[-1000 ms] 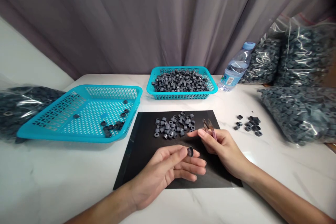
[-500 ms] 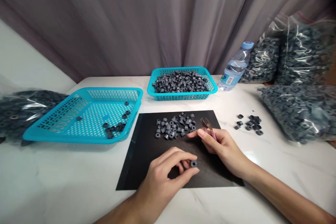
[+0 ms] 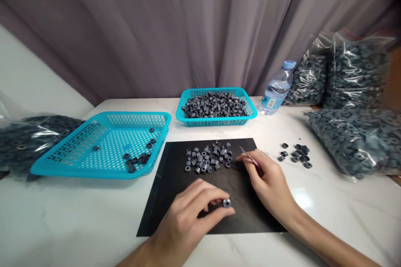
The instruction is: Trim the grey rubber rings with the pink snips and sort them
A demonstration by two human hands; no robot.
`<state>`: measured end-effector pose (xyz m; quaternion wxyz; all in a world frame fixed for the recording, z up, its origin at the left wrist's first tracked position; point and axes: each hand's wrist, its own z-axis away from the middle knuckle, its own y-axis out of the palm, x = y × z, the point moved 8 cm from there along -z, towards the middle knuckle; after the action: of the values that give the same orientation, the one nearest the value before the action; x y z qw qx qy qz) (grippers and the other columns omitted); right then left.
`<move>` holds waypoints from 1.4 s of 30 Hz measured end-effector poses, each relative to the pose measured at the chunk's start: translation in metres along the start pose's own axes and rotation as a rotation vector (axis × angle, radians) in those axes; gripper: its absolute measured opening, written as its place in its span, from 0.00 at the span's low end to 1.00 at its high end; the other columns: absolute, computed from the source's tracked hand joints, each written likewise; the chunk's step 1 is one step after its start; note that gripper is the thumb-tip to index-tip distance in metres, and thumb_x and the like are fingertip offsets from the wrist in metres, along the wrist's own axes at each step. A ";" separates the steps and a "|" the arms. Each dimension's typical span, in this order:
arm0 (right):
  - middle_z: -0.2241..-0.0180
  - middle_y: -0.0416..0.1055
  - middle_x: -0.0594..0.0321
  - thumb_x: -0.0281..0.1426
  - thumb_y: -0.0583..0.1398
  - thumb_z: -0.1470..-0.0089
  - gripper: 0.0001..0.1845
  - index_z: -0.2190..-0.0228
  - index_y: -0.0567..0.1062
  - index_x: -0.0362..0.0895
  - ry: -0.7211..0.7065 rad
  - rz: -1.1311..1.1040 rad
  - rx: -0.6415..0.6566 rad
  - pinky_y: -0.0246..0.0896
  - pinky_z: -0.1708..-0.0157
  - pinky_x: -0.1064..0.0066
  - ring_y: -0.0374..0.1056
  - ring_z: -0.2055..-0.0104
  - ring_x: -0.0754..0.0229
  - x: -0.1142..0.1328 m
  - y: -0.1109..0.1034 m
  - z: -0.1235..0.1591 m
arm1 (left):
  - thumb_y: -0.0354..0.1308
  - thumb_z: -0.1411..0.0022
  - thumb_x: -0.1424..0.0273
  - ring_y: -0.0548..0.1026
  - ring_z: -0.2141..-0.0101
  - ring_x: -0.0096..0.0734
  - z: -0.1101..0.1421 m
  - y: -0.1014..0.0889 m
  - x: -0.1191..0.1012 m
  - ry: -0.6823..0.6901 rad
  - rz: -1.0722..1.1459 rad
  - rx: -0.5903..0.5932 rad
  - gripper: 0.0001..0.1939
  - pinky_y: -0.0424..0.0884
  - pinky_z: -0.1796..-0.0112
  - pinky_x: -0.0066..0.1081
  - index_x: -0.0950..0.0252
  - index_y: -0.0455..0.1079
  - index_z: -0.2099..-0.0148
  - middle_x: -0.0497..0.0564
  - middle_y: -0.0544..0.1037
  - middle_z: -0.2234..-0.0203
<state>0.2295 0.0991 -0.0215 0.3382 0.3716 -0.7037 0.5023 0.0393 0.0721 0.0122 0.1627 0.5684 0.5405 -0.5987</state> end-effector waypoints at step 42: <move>0.65 0.71 0.64 0.36 0.55 0.32 0.07 0.60 0.71 0.47 0.061 -0.440 0.389 0.59 0.66 0.72 0.65 0.65 0.61 0.034 0.047 0.030 | 0.53 0.26 0.73 0.80 0.64 0.33 0.003 0.006 -0.010 0.395 -0.650 -0.043 0.08 0.79 0.62 0.31 0.63 0.69 0.48 0.52 0.79 0.59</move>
<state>0.1690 0.0744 -0.0225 0.3822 0.5580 -0.4863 0.5533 0.0452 0.0632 0.0170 -0.1310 0.4683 0.7259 -0.4865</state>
